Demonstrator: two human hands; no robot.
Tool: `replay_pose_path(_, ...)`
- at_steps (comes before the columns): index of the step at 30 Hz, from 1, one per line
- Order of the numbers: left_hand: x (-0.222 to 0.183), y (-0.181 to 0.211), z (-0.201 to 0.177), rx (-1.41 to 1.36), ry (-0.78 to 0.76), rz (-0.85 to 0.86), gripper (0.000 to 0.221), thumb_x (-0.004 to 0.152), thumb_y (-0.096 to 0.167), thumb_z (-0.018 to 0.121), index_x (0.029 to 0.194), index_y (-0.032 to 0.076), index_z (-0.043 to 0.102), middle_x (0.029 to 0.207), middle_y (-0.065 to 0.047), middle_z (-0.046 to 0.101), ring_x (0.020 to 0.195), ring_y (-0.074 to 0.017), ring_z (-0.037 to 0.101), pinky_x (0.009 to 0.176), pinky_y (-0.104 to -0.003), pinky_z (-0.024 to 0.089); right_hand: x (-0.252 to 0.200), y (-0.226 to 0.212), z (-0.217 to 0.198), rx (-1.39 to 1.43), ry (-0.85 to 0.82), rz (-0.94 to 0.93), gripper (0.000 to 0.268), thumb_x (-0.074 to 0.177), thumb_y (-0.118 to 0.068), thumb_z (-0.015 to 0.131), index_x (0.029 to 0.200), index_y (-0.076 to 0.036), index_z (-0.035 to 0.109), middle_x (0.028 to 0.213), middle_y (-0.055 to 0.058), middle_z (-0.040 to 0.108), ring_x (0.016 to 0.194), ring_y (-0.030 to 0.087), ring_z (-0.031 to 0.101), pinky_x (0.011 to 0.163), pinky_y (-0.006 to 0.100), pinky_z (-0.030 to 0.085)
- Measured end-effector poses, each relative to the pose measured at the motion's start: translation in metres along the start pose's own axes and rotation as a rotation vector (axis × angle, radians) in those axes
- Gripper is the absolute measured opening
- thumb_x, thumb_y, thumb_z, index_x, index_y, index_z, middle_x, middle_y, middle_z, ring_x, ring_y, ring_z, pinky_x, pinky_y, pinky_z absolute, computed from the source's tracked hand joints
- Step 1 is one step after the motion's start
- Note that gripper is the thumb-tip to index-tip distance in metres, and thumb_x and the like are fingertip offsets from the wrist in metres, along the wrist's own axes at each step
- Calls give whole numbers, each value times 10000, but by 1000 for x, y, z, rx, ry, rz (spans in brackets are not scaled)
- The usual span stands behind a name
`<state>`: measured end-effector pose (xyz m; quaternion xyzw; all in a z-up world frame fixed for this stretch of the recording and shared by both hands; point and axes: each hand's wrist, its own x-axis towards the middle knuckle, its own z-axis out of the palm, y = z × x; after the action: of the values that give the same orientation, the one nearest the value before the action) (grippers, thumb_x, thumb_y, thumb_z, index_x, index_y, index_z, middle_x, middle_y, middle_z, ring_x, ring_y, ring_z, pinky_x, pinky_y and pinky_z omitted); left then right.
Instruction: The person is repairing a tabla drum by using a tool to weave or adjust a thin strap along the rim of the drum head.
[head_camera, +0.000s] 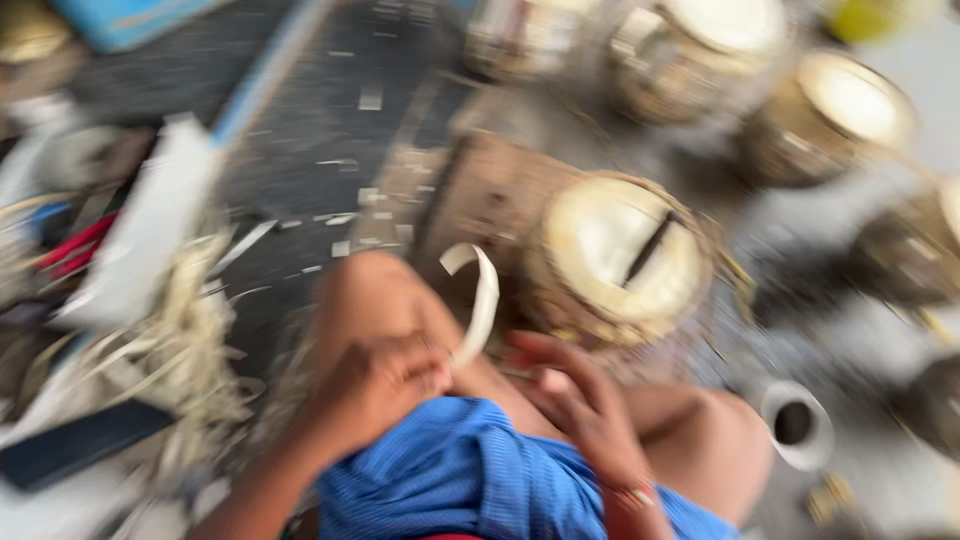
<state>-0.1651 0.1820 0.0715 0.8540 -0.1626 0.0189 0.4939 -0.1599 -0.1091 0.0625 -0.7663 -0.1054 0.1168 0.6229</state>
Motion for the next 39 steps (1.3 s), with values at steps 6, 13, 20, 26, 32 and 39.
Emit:
replay_pose_path(6,19,39,87,-99,-265,92,138,857,176,753,914,57,711,816,-107,735,739,-302,717,673,-395,543,-19,11,-6,473,345,-50,473,1004,-128,676,1450,-23,559,986,12,683,918,96,655,768,236,514)
replay_pose_path(13,31,52,136,-218,-526,-121,200,837,154,750,1015,64,744,730,-83,755,612,-182,717,599,-331,559,-48,37,-54,334,643,-117,500,1000,-85,660,1476,5,537,999,-4,691,806,51,584,694,195,482)
replay_pose_path(20,40,34,128,-248,-335,-214,137,856,138,757,936,29,773,768,-13,751,672,-77,681,623,-259,565,-69,68,-94,354,891,-112,340,982,-83,677,1297,18,598,923,44,698,744,100,634,685,228,533)
replay_pose_path(26,46,37,122,-594,-103,-104,82,870,43,732,858,-4,666,995,-52,626,832,-74,635,701,-243,560,-69,96,-95,574,635,30,180,984,-161,652,1093,-18,663,891,81,724,665,120,615,599,243,491)
replay_pose_path(32,56,45,121,-373,-361,-139,112,800,36,756,760,2,658,961,-55,684,780,-102,653,664,-255,550,-96,49,-88,-281,487,172,213,942,-220,727,935,-9,698,852,131,707,773,215,623,699,346,497)
replay_pose_path(39,79,71,118,-354,-538,-22,133,758,42,783,777,8,655,932,-53,659,795,-119,641,678,-266,534,-77,-8,-93,-465,147,-439,441,856,-173,791,1245,2,680,999,116,669,1015,307,625,961,433,495)
